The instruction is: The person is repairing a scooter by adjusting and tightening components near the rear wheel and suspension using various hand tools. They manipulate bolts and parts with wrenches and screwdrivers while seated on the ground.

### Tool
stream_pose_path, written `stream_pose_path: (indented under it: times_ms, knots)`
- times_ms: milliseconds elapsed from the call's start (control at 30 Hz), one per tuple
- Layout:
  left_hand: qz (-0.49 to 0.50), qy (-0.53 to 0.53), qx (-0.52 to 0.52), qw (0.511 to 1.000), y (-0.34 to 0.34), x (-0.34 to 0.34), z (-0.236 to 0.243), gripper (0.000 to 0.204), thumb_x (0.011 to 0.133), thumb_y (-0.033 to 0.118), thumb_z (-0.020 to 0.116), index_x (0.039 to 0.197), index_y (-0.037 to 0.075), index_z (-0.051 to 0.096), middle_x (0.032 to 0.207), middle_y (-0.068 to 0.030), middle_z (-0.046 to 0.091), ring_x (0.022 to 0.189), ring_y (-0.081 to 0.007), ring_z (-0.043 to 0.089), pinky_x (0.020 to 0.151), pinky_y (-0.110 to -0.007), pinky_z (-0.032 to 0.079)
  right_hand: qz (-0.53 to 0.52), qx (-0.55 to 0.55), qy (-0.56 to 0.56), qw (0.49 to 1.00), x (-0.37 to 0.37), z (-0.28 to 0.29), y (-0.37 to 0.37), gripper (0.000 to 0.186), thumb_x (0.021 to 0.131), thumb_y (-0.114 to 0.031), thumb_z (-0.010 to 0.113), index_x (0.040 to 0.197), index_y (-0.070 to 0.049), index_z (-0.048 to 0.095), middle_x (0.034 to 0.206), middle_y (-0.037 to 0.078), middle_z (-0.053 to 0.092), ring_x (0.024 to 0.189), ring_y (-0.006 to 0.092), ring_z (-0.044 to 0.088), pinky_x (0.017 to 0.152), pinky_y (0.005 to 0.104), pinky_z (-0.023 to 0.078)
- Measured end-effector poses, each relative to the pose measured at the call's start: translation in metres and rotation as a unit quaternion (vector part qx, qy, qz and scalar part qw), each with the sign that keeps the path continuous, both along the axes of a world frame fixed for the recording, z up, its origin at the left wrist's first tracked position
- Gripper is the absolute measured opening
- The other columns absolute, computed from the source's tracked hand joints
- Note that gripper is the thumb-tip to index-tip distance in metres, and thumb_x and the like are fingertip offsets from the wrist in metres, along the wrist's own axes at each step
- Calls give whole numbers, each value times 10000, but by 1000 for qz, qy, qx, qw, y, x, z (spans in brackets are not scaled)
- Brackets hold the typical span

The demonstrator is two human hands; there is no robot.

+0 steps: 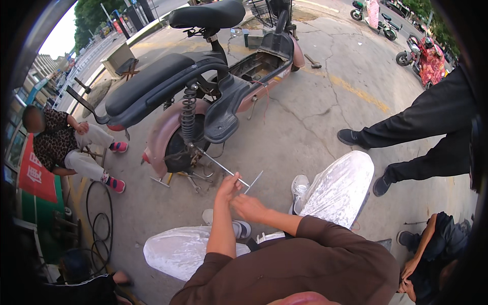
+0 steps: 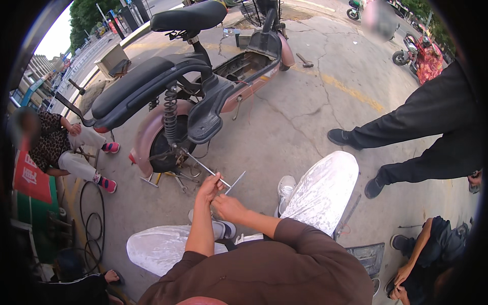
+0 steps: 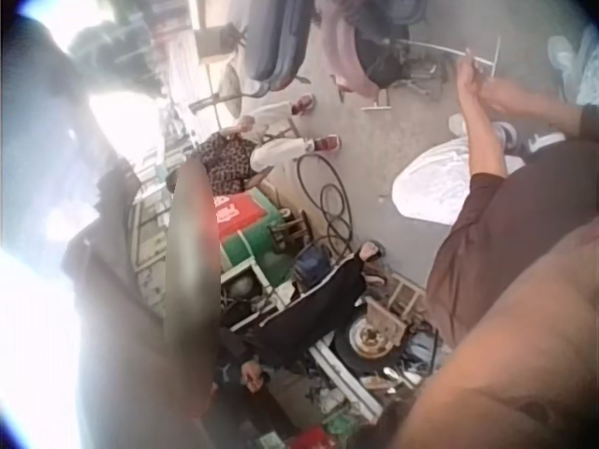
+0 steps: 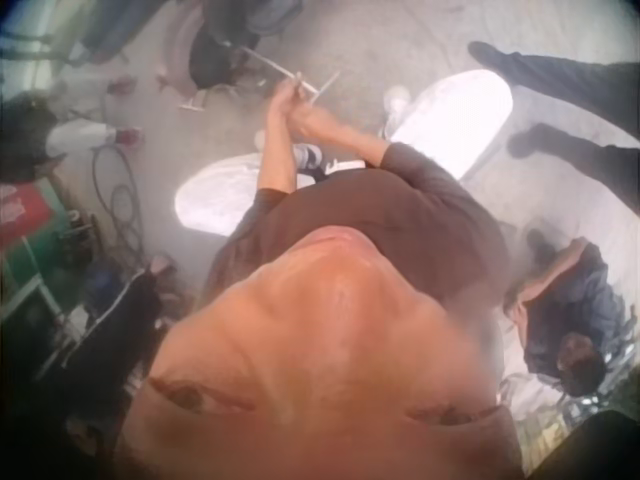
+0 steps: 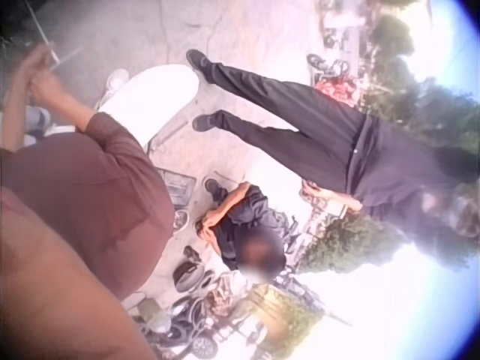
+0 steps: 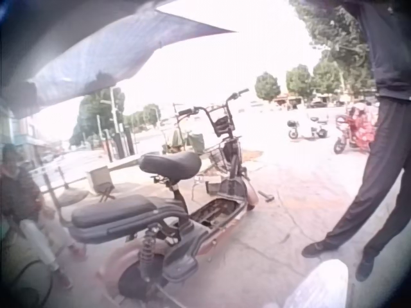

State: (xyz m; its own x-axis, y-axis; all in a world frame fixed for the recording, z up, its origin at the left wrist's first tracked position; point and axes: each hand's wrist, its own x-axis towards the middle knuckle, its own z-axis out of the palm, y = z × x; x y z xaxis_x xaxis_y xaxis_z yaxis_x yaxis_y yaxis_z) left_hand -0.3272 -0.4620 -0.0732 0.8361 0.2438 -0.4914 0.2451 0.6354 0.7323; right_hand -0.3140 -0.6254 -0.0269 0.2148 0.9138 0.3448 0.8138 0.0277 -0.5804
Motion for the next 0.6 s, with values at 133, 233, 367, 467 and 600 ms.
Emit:
stream_pose_path:
  times_ms: [133,233,367,467,600]
  knots:
    - [3,-15,-19,1000,0,1,-4,263,934,293,527,821,56,521,561,5,407,519,-143,404,613,-309,418,-4,-53,-67,996,-5,-10,-1,177,723,-102,574,887,-40,547,897,84,553,865,257,526,674,382,464]
    - [11,-27,-37,999,-5,5,-2,253,935,296,523,822,70,525,547,11,401,510,-144,420,613,-307,435,-5,-124,-157,980,-5,-40,-9,205,739,-111,544,930,-41,568,1000,72,547,928,232,511,704,373,447]
    - [18,-21,-44,999,-8,10,-7,258,935,308,523,808,84,510,546,26,382,510,-127,399,616,-310,428,-36,-168,-146,974,3,-63,-12,258,745,-119,534,985,-44,589,1153,63,506,993,220,496,731,372,437]
    - [27,-26,-59,998,-8,9,-10,266,938,318,515,805,88,502,545,32,372,514,-123,393,618,-308,424,-39,-221,-126,966,7,-72,-10,295,746,-123,547,1026,-43,590,1243,58,481,1037,223,491,762,385,448]
    - [25,-69,-97,993,-10,13,1,290,940,342,503,804,86,501,539,33,360,501,-130,394,614,-315,435,-134,-285,-44,948,41,-100,-2,318,774,-115,538,1079,-34,576,1254,86,513,1006,255,537,812,421,472]
